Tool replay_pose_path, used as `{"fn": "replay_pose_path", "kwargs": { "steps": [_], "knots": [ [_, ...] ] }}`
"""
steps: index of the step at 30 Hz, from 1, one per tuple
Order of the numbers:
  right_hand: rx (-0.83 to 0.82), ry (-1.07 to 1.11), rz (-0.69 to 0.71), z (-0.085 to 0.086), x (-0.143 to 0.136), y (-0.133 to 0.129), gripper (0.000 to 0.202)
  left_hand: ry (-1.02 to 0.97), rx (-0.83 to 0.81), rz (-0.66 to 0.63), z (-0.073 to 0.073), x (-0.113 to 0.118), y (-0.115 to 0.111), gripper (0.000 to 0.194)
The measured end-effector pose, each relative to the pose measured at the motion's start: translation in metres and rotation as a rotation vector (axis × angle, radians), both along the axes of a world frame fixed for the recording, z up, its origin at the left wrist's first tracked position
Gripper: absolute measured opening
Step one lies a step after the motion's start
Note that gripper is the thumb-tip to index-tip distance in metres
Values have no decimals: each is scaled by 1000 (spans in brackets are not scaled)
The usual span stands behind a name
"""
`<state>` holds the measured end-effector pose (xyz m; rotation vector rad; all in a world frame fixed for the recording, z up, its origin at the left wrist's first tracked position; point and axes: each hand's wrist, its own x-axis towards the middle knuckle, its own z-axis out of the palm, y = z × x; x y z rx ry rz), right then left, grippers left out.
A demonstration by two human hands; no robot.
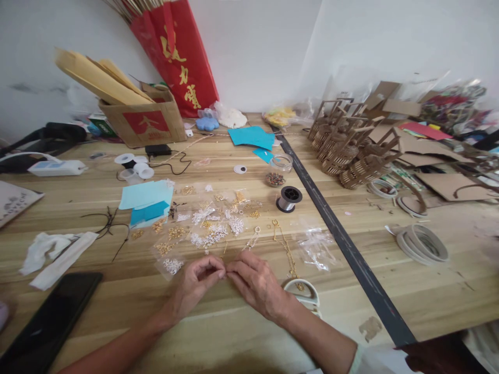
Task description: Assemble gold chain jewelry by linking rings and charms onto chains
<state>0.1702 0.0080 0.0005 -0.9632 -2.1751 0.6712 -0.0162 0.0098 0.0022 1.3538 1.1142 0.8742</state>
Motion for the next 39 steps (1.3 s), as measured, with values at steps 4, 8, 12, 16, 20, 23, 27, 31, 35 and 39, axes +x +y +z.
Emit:
{"fn": "replay_pose_path", "kwargs": {
  "steps": [4,8,12,16,20,23,27,31,35,39],
  "knots": [
    [17,-38,15,2,0,0,17,34,42,-6,-1,0,0,13],
    [-23,-51,33,5,0,-1,16,62,66,-14,-1,-1,0,13],
    [-69,2,18,9,-1,-2,13,31,48,-31,1,-2,1,16],
    [-134,84,-4,12,-2,-1,12,-15,-12,-61,3,-2,2,19],
    [-198,120,-35,13,-2,1,12,-53,-56,-78,3,-2,2,21],
    [-251,139,-60,13,-2,1,12,-61,-61,-82,4,-1,2,20],
    [-335,168,-92,16,-2,2,12,-46,-75,-67,5,-1,1,16],
    [-366,192,-96,18,-2,3,13,-32,-80,-55,4,0,0,15],
    [-370,204,-95,17,-2,3,14,-56,-107,-61,4,0,0,16],
    [-404,227,-95,17,-2,3,16,-58,-97,-67,4,0,0,17]
  ]
}}
